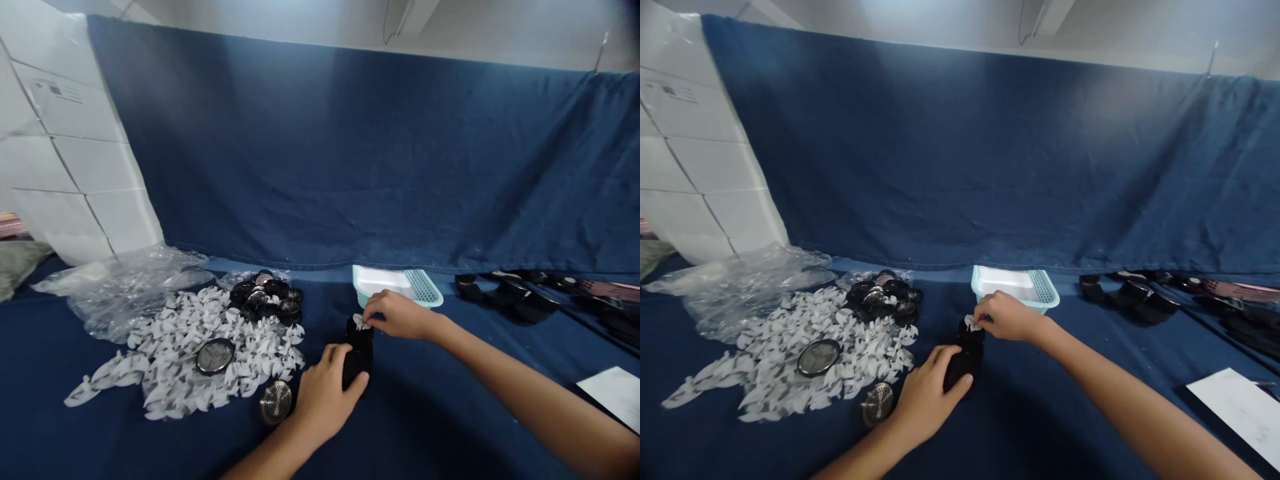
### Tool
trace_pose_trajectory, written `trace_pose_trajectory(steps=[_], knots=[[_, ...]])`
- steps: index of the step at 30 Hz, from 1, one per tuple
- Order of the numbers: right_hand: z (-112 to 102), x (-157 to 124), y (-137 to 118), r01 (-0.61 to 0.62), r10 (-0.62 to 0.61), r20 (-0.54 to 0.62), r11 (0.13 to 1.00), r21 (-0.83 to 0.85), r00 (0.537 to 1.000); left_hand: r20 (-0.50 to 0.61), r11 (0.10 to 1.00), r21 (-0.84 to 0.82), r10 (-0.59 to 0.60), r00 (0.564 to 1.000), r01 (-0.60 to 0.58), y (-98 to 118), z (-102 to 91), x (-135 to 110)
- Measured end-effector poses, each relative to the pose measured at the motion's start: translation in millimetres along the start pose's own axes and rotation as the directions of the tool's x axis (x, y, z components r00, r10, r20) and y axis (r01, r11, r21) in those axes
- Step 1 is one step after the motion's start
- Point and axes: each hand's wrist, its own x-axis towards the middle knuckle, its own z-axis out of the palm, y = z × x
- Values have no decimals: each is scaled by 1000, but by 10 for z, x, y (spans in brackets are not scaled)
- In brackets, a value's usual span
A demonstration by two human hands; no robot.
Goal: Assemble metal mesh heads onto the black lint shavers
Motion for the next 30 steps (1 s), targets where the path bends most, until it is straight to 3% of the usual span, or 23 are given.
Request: trace_pose_trajectory(steps=[21, 30], knots=[[-60, 111, -30, -59, 65, 54, 992, -108, 996, 14, 1000, 22, 6, 1000, -7, 36, -5, 9], [-49, 190, -63, -8, 28, 104, 983, -183, 994, 22, 1000, 21, 2, 1000, -2, 43, 2, 33]])
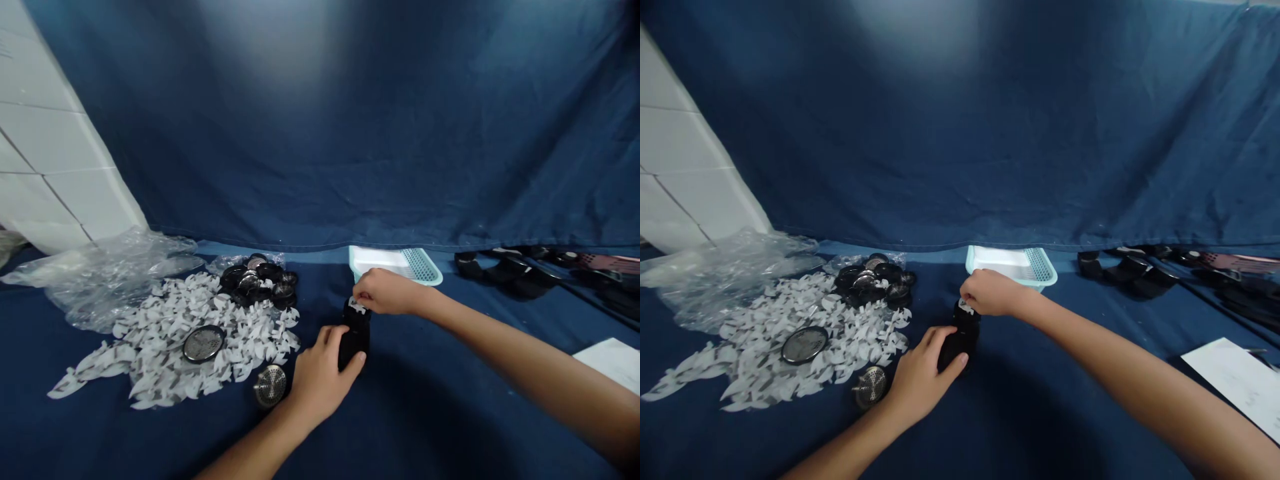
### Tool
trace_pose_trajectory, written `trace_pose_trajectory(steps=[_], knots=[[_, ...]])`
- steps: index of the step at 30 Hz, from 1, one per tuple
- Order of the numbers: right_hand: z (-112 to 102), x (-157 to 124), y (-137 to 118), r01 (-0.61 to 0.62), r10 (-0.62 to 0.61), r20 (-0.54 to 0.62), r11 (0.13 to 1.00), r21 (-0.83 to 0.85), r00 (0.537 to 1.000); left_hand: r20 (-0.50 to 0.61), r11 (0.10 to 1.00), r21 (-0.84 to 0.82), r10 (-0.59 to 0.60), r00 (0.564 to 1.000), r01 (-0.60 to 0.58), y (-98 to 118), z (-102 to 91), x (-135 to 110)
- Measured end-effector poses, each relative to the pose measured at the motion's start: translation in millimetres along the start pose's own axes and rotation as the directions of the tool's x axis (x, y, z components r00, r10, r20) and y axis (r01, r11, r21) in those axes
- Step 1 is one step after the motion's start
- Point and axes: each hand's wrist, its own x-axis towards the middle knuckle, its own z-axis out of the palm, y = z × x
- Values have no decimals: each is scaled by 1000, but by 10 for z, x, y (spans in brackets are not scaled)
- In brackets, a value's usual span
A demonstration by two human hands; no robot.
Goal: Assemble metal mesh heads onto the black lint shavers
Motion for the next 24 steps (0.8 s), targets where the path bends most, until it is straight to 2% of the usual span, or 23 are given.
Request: trace_pose_trajectory(steps=[8, 17, 21, 24], knots=[[-39, 45, -19, -24, 27, 50, 998, -62, 998, 2, 1000, 18, -15, 1000, 15, 22, -11, 10], [-16, 84, -88, -173, 187, 87, 974, -147, 978, 9, 999, 30, -24, 1000, 24, 48, -11, 10], [-58, 71, -91, -218, 223, 25, 967, -135, 974, 8, 999, 42, -20, 1000, 19, 33, -4, 12], [-117, 22, -54, -183, 179, -52, 980, -76, 982, 15, 999, 45, -17, 1000, 16, 29, -10, 10]])
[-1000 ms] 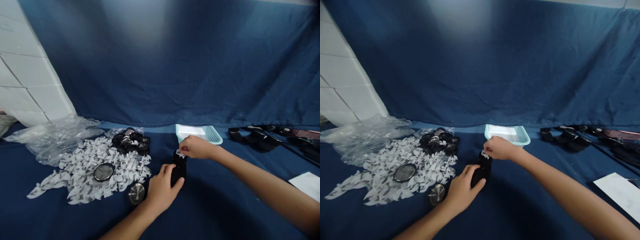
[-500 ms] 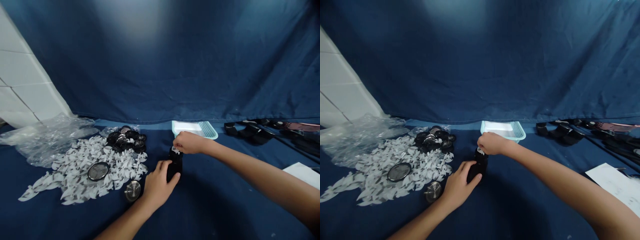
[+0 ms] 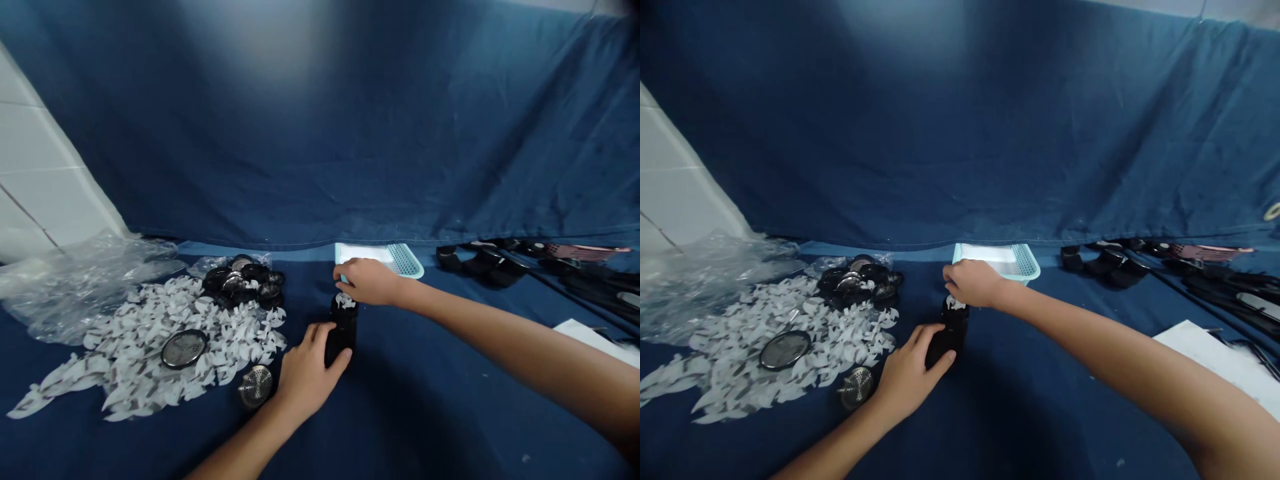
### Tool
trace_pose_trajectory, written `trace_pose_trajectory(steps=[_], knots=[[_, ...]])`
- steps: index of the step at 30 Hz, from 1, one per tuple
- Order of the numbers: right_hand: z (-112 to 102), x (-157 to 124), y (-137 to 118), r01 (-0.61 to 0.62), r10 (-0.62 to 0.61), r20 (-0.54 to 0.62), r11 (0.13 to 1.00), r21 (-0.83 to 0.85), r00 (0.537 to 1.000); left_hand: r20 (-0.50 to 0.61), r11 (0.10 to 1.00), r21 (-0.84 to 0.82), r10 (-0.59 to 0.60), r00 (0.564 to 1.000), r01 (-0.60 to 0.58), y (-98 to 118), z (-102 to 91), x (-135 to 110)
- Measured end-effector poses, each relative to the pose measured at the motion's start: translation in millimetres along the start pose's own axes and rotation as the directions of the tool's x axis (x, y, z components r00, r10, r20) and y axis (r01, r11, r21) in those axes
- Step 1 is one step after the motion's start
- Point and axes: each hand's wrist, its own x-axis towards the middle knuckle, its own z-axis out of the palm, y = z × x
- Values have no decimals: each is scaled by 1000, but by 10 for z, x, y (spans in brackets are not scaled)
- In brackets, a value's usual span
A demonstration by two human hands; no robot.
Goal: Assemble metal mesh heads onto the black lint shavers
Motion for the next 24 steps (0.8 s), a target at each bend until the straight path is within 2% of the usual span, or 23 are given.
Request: trace_pose_trajectory(steps=[3, 7, 12, 24], knots=[[-22, -70, 76, 114, -112, -27, 989, 90, 993, 9, 1000, -1, -3, 1000, 3, 13, -12, -6], [60, -157, 153, 225, -222, -35, 956, 187, 974, 7, 1000, 3, 4, 1000, -4, 26, -16, -13], [170, -165, 185, 253, -246, -60, 947, 200, 968, 0, 1000, 5, 18, 1000, -18, 14, -8, -10], [167, -137, 247, 259, -263, 7, 952, 164, 965, 8, 1000, 2, 24, 1000, -24, -6, 0, -9]])
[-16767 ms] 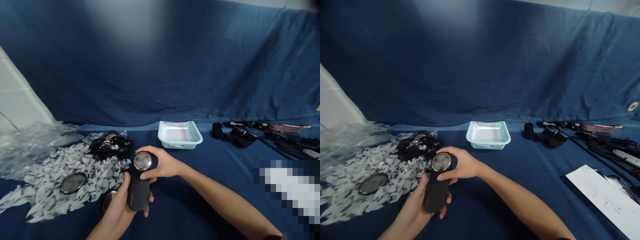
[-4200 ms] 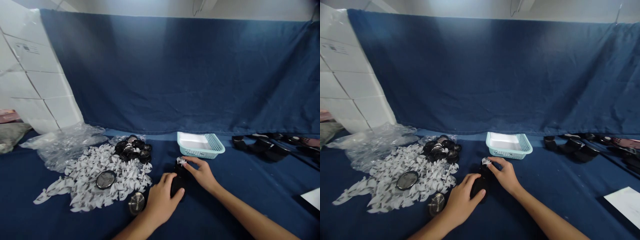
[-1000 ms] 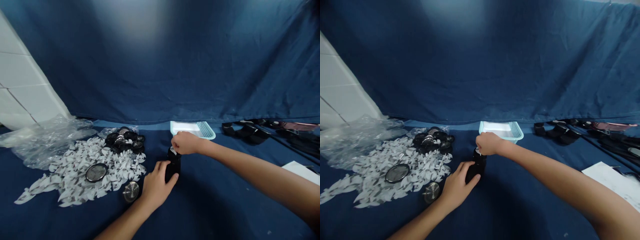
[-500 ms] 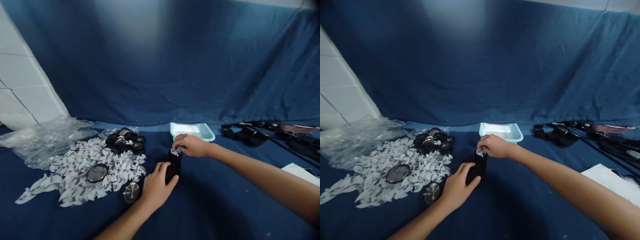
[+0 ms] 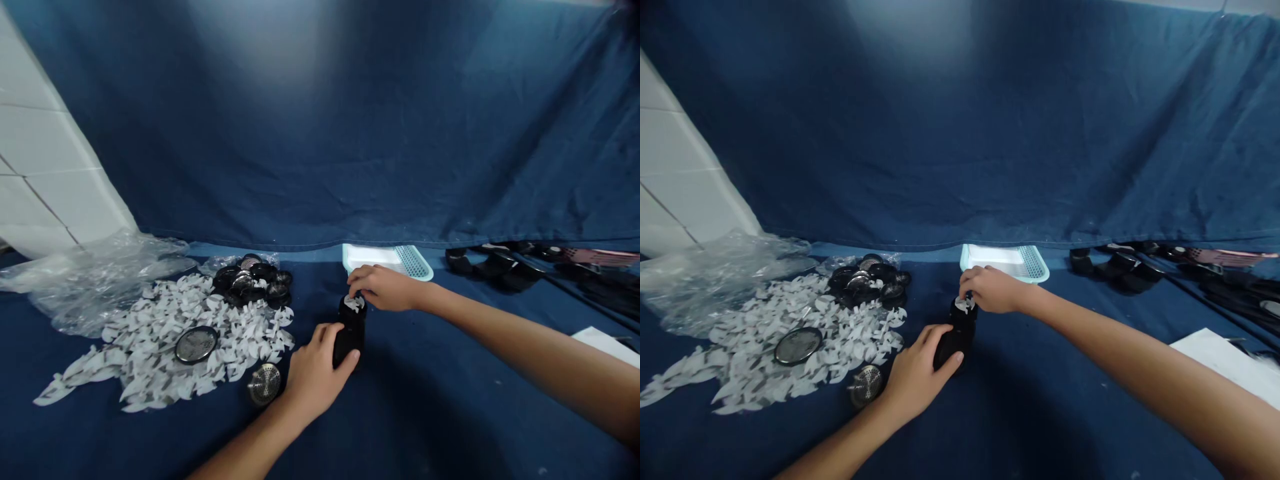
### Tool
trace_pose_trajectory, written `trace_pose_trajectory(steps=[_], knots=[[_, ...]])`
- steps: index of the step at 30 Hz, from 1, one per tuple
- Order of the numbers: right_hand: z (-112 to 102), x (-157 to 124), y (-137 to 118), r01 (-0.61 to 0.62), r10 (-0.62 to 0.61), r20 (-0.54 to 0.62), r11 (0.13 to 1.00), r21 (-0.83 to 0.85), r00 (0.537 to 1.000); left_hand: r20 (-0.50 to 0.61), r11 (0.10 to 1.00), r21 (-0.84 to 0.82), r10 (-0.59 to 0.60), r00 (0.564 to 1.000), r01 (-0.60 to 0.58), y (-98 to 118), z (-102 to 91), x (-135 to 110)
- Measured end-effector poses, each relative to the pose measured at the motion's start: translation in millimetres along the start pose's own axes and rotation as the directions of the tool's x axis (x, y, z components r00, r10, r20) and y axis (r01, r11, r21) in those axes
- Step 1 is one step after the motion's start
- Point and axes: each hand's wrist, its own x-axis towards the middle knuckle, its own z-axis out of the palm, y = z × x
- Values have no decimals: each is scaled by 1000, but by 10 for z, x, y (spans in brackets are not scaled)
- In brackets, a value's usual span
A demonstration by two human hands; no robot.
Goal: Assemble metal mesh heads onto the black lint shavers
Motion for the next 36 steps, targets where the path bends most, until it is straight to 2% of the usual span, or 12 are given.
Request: trace_pose_trajectory(steps=[7, 22, 30, 36], knots=[[7, -39, 43, -26, 27, 26, 999, -18, 999, -6, 1000, 4, -4, 1000, 4, 5, 0, -1], [-46, -193, -35, -81, 79, 46, 996, 42, 996, -9, 1000, 4, 0, 1000, 0, -2, 15, -10], [-3, -201, -190, -68, 73, 43, 991, -114, 996, -26, 1000, 9, 0, 1000, 0, -10, 19, -12], [-4, -135, -179, -83, 89, 18, 971, -223, 996, -37, 1000, 16, 9, 999, -8, -15, 32, -18]])
